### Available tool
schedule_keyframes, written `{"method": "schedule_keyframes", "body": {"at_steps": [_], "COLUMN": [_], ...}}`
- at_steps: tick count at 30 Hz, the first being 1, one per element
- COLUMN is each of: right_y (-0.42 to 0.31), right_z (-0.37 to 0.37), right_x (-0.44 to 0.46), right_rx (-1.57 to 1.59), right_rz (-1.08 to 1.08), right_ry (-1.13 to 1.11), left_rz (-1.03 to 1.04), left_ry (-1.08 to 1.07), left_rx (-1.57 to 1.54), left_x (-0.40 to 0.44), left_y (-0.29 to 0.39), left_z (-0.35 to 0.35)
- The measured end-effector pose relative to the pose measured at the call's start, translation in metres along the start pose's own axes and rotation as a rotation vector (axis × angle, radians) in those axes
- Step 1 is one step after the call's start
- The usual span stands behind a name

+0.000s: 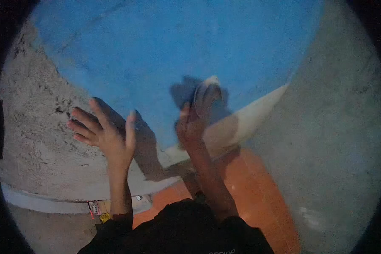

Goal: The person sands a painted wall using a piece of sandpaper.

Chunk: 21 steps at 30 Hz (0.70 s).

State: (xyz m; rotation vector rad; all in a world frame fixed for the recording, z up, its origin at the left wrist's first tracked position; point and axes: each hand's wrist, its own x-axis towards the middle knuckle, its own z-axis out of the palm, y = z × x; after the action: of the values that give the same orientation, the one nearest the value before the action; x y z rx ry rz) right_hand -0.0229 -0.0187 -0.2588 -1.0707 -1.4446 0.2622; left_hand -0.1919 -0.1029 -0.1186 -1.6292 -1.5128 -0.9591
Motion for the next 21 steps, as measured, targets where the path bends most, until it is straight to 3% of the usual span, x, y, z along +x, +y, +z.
{"method": "schedule_keyframes", "body": {"at_steps": [3,6,9,11,14,15,17,19,21], "right_y": [-0.01,-0.022,-0.001,0.005,0.026,0.027,0.036,0.038,0.065], "right_z": [0.037,0.041,0.033,-0.001,-0.02,-0.013,0.039,0.056,0.028], "right_x": [-0.047,-0.118,-0.078,-0.024,0.021,-0.001,-0.084,-0.109,-0.106], "right_rx": [0.11,-0.17,-0.096,0.146,0.055,-0.211,-0.258,-0.006,0.041], "right_rz": [0.112,0.065,0.058,0.276,0.262,0.211,0.302,0.358,0.164], "right_ry": [0.168,-0.157,0.038,0.109,0.242,0.119,-0.016,-0.044,-0.07], "left_rz": [-0.028,-0.043,-0.042,-0.05,-0.043,-0.033,-0.044,-0.035,-0.001], "left_ry": [-0.02,-0.041,-0.055,-0.052,-0.033,-0.023,0.018,0.033,0.048], "left_rx": [0.004,0.0,0.022,0.027,0.046,0.049,0.058,0.043,0.0], "left_x": [0.002,-0.003,-0.009,-0.006,-0.003,-0.001,0.001,-0.004,-0.004], "left_y": [0.004,-0.001,-0.013,-0.008,-0.001,0.001,0.003,-0.003,-0.003], "left_z": [-0.003,-0.002,-0.001,-0.002,-0.004,-0.004,-0.001,-0.004,-0.011]}}
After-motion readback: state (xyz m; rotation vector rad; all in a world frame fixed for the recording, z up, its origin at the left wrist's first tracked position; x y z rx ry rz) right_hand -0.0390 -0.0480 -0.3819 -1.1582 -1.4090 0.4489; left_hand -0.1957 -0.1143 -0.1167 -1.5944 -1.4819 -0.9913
